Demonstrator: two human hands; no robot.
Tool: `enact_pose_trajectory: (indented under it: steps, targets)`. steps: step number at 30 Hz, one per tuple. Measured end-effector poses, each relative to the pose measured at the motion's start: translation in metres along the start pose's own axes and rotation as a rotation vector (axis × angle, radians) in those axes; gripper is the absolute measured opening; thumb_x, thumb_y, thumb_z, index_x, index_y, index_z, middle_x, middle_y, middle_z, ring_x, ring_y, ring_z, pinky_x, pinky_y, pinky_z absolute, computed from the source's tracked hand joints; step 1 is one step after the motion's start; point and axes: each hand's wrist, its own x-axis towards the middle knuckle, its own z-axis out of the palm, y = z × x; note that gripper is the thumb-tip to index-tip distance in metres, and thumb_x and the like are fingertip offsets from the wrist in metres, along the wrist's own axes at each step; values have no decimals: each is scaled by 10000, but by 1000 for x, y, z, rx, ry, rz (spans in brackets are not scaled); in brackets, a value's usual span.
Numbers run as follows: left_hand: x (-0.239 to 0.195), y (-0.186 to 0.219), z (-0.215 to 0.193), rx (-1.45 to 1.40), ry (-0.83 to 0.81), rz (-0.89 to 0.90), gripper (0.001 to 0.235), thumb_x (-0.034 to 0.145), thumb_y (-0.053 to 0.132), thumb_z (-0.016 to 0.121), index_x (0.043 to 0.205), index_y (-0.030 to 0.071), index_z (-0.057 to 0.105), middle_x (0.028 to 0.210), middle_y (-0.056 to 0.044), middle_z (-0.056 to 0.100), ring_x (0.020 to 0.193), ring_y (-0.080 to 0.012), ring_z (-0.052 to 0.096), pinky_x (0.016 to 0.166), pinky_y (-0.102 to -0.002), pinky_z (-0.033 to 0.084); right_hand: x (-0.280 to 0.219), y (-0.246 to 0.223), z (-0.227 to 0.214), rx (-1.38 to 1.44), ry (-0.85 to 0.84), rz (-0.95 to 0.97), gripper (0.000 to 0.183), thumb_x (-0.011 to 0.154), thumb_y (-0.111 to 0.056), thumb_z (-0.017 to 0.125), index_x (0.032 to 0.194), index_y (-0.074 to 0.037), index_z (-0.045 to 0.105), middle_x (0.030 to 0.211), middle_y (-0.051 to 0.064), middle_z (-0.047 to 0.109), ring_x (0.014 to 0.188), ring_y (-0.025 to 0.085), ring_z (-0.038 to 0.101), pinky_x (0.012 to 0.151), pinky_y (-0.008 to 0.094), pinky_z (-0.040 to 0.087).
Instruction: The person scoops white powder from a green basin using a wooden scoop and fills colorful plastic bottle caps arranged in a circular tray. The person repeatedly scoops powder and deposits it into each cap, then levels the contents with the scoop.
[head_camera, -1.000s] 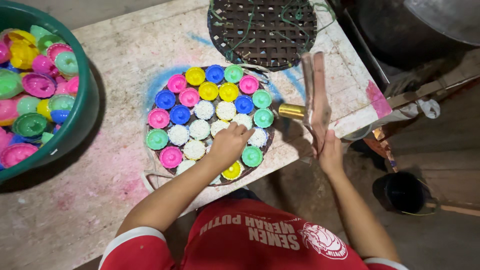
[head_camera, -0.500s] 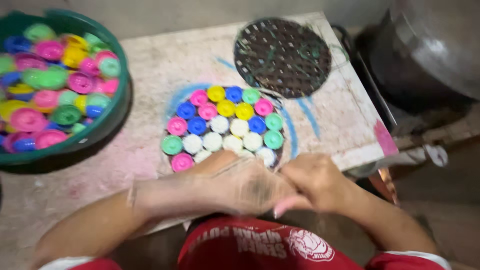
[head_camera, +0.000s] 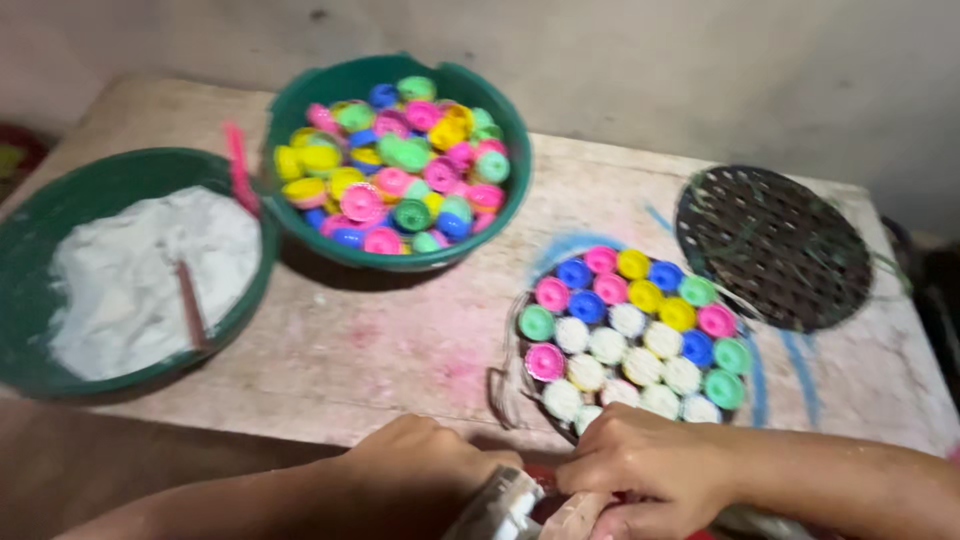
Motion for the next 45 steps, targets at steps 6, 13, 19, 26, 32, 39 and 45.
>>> enact_pose_trajectory:
  steps: [6, 13, 19, 26, 32, 39, 45]
  targets:
    - [-87, -71, -13, 108, -20, -630, 318, 903, 301, 646, 1197, 183, 677, 951, -137, 732, 883, -335, 699, 764, -468, 545, 57, 25, -15, 31, -20, -23, 486, 1088, -461, 525, 855, -35, 505, 757, 123, 515, 732, 370, 607, 672, 463, 427]
    - [-205, -176, -10, -1316, 266, -197, 617, 750, 93, 713, 1357, 25, 631, 1377, -98, 682, 1224, -215, 651, 1023, -368, 520, 128, 50, -85, -1426, 319, -329, 173, 819, -188, 775, 940, -104, 686, 732, -9, 565, 641, 157, 597, 538, 317, 435]
    - [-125, -205, 82, -1363, 556, -391, 342, 854, 67, 711, 1183, -6, 649, 1054, -121, 675, 949, -240, 666, 856, -392, 549, 193, 58, -94, -1448, 537, -351, 345, 808, -234, 838, 1114, -152, 701, 1031, 55, 672, 953, 233, 641, 845, 396, 516]
    - [-127, -173, 75, -1003, 702, -571, 277, 877, 229, 714, 1048, 15, 677, 833, -82, 724, 781, -197, 712, 713, -365, 586, 175, 32, -48, -361, 601, -140, 799, 663, -235, 876, 1369, -38, 559, 1336, 154, 608, 1222, 282, 589, 1035, 432, 497]
    - [-114, -169, 89, -1112, 899, -689, 246, 860, 183, 750, 993, -20, 716, 815, -100, 733, 764, -213, 707, 712, -374, 589, 152, 45, -22, -160, 742, 105, 310, 814, -83, 877, 1101, -34, 768, 1025, 89, 803, 906, 164, 778, 797, 324, 607]
    - [-158, -184, 99, -1048, 1316, -559, 220, 841, 111, 670, 1033, 4, 663, 876, -101, 686, 779, -193, 670, 658, -347, 555, 175, 89, -37, 367, 876, -96, 196, 988, 62, 601, 1161, 45, 693, 1191, 152, 678, 1086, 207, 666, 944, 354, 559]
    - [-266, -211, 48, -332, 1783, -523, 312, 788, 63, 645, 1086, 21, 566, 937, -56, 624, 817, -170, 616, 701, -321, 520, 341, 158, -46, -217, 619, -37, 511, 868, 78, 541, 1322, -113, 675, 1396, 146, 526, 1337, 298, 504, 1075, 418, 442]
